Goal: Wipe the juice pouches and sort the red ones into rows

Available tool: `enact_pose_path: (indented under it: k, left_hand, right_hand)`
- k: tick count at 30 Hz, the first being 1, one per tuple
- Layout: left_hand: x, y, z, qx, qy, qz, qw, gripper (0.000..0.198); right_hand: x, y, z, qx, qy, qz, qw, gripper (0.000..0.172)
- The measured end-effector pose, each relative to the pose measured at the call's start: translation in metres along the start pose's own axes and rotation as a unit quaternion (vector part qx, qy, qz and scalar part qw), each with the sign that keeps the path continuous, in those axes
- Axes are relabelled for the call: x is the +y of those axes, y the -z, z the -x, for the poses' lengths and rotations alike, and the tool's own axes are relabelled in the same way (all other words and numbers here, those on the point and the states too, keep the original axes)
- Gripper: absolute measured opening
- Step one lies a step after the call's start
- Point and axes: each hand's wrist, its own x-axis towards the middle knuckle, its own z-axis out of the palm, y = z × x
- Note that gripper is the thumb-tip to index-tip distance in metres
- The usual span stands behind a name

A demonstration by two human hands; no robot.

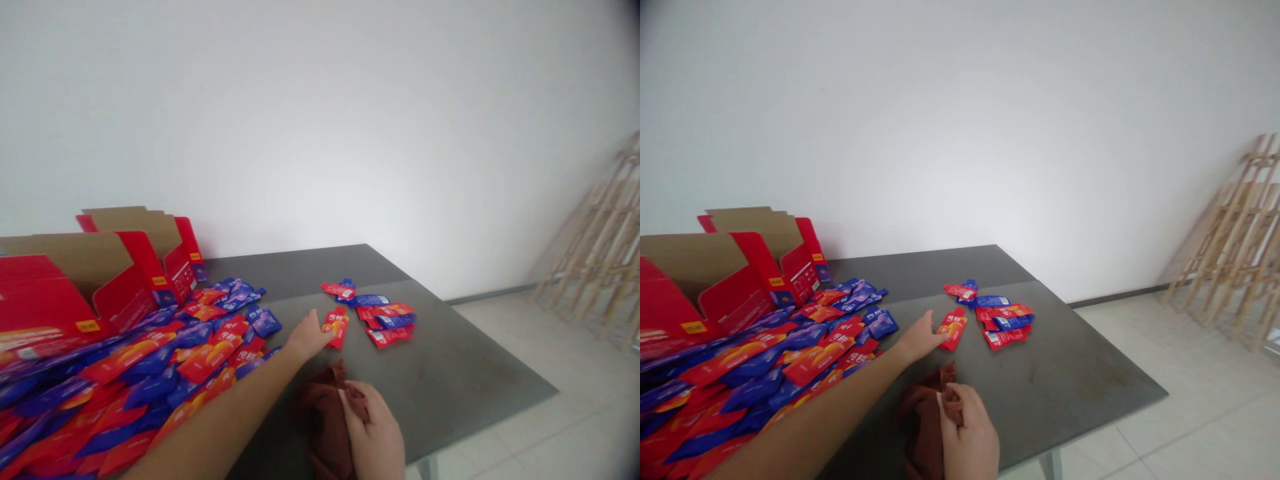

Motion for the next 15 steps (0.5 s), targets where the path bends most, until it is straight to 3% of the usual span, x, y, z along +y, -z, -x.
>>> enact_pose_path:
  k: [3,7,12,15]
  left_hand:
    - [0.008,-0.019,-0.019,-0.025,0.028,0.020,0.999,0.044]
    - [0.002,-0.017,-0.011,-0.035,0.030,0.066,0.997,0.026]
    - [-0.011,0.008,0.046,-0.008,0.018,0.183,0.983,0.014]
    - [-0.015,0.010,0.097,-0.023,0.011,0.288,0.957,0.024]
  right_hand:
    - [0.001,-0.001,0.002,0.018,0.005,-0.010,1.000,0.028]
    - [0.000,-0.004,0.004,0.018,-0.007,-0.023,1.000,0.026]
    - [0.000,0.008,-0.004,0.039,-0.100,-0.095,0.990,0.037]
    - [-0.004,0.028,0.003,0.143,-0.162,-0.121,0.969,0.043]
